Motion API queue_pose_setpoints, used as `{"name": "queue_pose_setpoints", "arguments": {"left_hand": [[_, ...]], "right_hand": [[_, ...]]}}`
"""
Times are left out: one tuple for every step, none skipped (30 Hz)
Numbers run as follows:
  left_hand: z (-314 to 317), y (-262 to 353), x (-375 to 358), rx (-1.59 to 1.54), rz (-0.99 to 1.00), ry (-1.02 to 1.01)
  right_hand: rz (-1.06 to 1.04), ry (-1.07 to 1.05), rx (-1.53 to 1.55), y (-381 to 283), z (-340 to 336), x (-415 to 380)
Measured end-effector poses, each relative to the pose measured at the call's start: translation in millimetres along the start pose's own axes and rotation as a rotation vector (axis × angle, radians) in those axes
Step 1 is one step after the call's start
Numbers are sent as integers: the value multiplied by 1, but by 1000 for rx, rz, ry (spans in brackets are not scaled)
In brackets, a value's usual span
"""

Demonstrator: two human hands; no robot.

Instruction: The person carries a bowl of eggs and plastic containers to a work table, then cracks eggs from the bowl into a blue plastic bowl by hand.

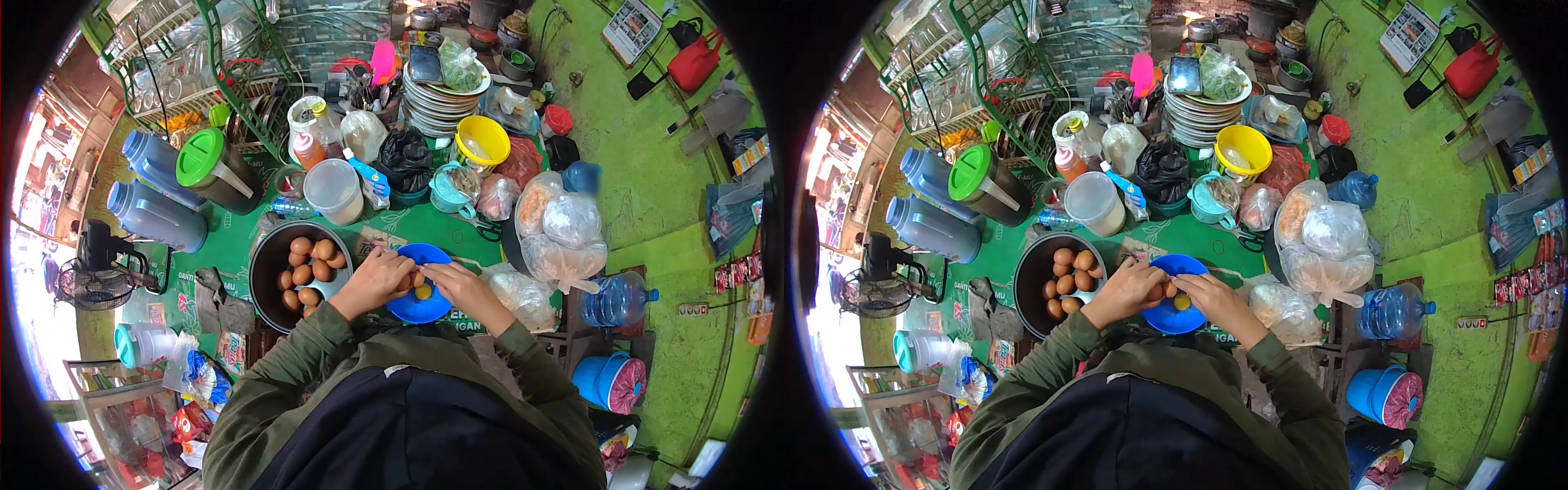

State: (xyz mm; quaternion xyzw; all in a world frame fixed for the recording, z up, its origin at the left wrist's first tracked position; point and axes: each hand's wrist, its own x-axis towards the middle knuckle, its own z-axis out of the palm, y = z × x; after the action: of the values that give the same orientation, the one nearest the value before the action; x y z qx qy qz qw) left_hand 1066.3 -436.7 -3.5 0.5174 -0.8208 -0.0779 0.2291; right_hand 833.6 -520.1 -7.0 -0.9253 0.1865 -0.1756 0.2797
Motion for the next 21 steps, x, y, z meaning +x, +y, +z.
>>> {"name": "queue_pose_setpoints", "arguments": {"left_hand": [[-1, -1, 1, 1, 1, 1], [-4, 0, 3, 41, 22, -21], [-7, 0, 4, 80, 42, -43], [-9, 1, 5, 81, 42, -42], [-12, 2, 7, 121, 58, -30], [-15, 3, 8, 161, 74, -17], [-18, 6, 8, 161, 75, -17], [-22, 8, 8, 176, 65, -9], [-25, 8, 9, 191, 54, 0], [-23, 6, 8, 191, 55, 1], [-21, 4, 6, 208, -2, -24], [-18, 3, 2, 224, -62, -51], [-15, 3, -1, 222, -65, -53], [-15, 5, -1, 252, -66, -33], [-17, 6, 0, 284, -63, -9], [-19, 10, 1, 288, -58, -2], [-28, 23, 3, 255, -84, 2], [-33, 32, 4, 221, -110, 3], [-30, 33, 4, 221, -111, 4], [-25, 33, 3, 199, -110, -2], [-20, 32, 1, 178, -108, -7]], "right_hand": [[0, 1, -1, -1, -3, 1], [-18, -11, -34, -2, -6, 2], [-36, -23, -66, -4, -9, 3], [-36, -23, -66, -6, -12, 4], [-33, -30, -84, -8, -15, 4], [-30, -37, -103, -9, -17, 4], [-30, -36, -104, -11, -19, 3], [-12, -4, -110, -14, -20, 3], [5, 27, -116, -15, -21, 2], [5, 27, -117, -15, -19, 1], [37, 80, -95, -14, -16, 0], [70, 131, -70, -14, -11, -3], [70, 127, -67, -12, -6, -8], [67, 120, -65, -10, -4, -10], [63, 115, -67, -9, -4, -12], [59, 120, -74, -10, -5, -13], [93, 189, -65, -23, -9, -12], [126, 259, -53, -31, -10, -12], [126, 258, -53, -32, -6, -13], [156, 238, -28, -31, 0, -16], [185, 220, -3, -30, 7, -19]]}}
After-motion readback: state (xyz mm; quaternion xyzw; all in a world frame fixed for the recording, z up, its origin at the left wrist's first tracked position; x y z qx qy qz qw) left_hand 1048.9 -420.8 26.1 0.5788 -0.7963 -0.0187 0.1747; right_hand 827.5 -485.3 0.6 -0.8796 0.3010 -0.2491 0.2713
